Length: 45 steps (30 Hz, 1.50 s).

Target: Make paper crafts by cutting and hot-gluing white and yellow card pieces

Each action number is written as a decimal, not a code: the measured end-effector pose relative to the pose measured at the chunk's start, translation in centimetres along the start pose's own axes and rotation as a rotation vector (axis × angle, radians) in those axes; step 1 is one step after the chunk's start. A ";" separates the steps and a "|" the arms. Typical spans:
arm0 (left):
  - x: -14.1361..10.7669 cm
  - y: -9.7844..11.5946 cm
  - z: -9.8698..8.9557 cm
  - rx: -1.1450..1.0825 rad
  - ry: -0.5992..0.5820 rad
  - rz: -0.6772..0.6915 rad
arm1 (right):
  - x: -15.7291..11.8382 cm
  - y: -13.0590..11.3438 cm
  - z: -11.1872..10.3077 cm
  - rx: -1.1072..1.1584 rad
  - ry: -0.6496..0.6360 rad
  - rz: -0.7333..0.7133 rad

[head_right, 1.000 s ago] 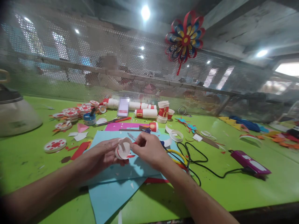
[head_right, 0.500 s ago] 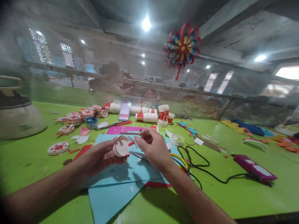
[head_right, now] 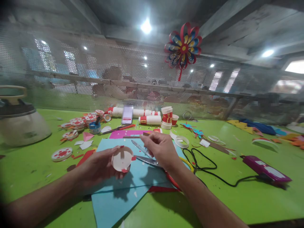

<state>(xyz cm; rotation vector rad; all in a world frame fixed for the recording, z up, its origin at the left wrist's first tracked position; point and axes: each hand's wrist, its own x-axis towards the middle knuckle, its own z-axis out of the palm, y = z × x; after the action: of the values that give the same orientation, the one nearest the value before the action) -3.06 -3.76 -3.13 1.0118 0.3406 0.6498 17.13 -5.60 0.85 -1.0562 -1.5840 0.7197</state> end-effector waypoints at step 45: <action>0.7 -0.7 2.2 0.636 0.569 0.223 | -1.2 1.8 3.8 -0.147 -0.125 0.082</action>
<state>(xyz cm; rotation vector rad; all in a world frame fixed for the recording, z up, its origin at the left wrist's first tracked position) -1.08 -5.11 -2.62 1.4716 0.9872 1.0682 14.01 -5.68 -2.30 -1.2096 -1.7297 0.7457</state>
